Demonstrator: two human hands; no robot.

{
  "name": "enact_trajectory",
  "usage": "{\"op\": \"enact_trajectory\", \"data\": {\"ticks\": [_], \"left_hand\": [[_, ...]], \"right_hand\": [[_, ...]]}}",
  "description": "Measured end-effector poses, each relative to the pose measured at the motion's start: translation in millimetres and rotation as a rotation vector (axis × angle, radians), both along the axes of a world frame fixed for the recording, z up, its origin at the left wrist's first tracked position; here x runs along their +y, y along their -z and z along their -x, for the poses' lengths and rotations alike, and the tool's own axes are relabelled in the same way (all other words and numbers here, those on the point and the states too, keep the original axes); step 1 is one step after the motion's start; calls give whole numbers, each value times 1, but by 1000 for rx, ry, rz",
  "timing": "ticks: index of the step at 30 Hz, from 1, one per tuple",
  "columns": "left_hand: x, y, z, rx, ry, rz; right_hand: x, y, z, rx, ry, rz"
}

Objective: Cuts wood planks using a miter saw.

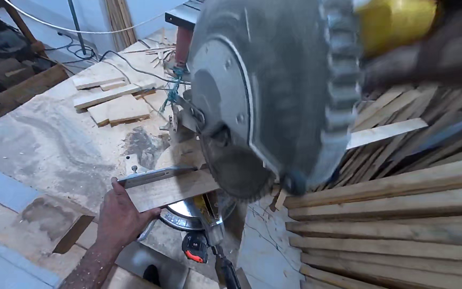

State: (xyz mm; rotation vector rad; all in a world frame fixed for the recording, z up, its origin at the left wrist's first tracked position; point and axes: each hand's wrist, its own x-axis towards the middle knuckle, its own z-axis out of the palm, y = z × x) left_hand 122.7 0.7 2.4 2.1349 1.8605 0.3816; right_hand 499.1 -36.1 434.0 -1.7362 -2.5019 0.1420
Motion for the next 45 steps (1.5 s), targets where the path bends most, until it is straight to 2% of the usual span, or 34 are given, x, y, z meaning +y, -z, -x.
{"op": "enact_trajectory", "data": {"ticks": [2, 4, 9, 12, 17, 22, 45], "left_hand": [[1, 4, 3, 4, 21, -13], [1, 7, 6, 6, 44, -46], [4, 3, 18, 18, 96, -2], [4, 5, 17, 39, 100, -5], [2, 10, 15, -46, 78, -36], [0, 13, 14, -127, 83, -89], [0, 7, 8, -1, 40, -21]], "right_hand": [[-38, 22, 16, -174, 114, 61], [-64, 53, 19, -234, 156, 96], [-102, 111, 12, -168, 53, -115], [-110, 128, 12, -178, 36, -212], [-119, 152, 10, -199, 2, -301], [-122, 160, 12, -209, 4, -327], [-126, 171, 12, -211, 10, -357]]}}
